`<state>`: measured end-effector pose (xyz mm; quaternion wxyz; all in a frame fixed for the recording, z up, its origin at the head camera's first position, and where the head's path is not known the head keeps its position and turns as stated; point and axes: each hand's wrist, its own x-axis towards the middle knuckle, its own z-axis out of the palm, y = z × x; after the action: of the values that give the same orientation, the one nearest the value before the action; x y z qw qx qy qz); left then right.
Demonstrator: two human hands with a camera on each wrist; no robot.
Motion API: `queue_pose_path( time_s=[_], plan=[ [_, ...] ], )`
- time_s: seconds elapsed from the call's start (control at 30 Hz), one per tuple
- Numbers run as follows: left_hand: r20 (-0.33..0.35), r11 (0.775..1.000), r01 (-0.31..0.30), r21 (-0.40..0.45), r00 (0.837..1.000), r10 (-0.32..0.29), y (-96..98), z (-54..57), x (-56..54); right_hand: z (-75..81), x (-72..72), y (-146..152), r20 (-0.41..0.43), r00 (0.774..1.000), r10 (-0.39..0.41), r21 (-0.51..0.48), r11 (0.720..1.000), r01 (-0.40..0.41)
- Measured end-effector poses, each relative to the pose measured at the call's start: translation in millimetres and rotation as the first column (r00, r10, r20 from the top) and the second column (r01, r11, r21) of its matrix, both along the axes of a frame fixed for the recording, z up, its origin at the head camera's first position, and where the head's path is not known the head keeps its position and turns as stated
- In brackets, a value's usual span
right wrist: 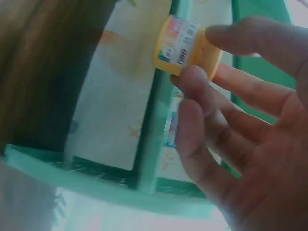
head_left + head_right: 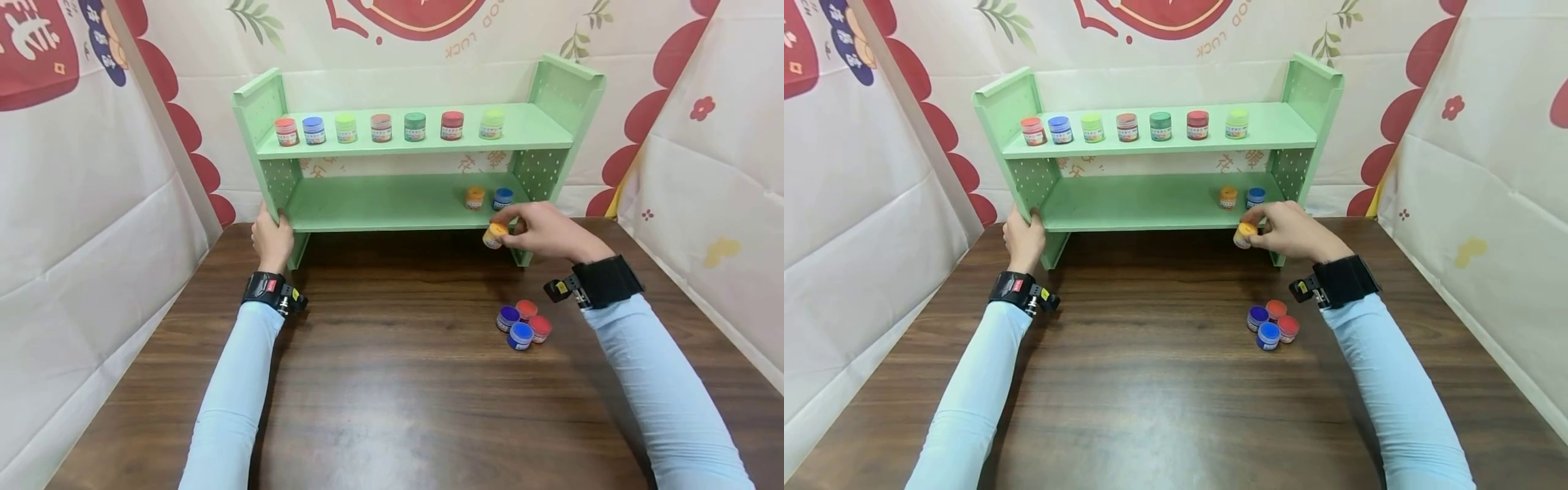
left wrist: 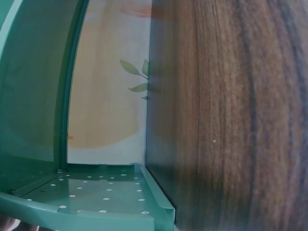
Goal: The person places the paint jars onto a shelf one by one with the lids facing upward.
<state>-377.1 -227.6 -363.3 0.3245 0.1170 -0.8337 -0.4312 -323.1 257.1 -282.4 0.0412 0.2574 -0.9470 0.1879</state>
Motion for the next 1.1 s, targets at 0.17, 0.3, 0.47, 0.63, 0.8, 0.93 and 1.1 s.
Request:
queue_pose_path(
  time_s=[0.17,0.3,0.47,0.63,0.8,0.93,1.1],
  plan=[
    [0.007,1.0,-0.009,0.011,1.0,0.009,-2.0,-1.5,1.6,12.5,-14.5,-18,-0.045,0.999,0.015,0.016,1.0,-0.014],
    [0.008,1.0,-0.009,0.01,1.0,0.009,-0.7,-2.1,0.7,17.2,-24.5,-29,0.06,0.997,0.045,-0.034,0.998,-0.043],
    [0.004,1.0,0.0,0.0,1.0,0.0,2.7,-0.8,-0.5,21.1,-31.7,-37,0.136,0.987,0.081,-0.074,0.995,-0.071],
    [-0.01,1.0,0.002,-0.005,1.0,-0.002,2.8,2.4,0.3,25.7,-42.4,-44,0.054,0.995,0.081,-0.021,0.997,-0.08],
    [-0.01,1.0,-0.001,-0.001,1.0,0.001,0.7,1.2,1.5,31.1,-53.8,-51,0.072,0.995,0.072,-0.016,0.997,-0.071],
    [-0.003,1.0,-0.003,0.004,1.0,0.003,1.2,-0.4,0.4,37.4,-61.6,-54,0.081,0.995,0.055,-0.012,0.998,-0.054],
    [0.001,1.0,-0.016,0.007,1.0,0.016,-0.1,-1.1,-0.7,44.8,-70.3,-57,0.088,0.994,0.057,-0.006,0.998,-0.057]
  ],
)
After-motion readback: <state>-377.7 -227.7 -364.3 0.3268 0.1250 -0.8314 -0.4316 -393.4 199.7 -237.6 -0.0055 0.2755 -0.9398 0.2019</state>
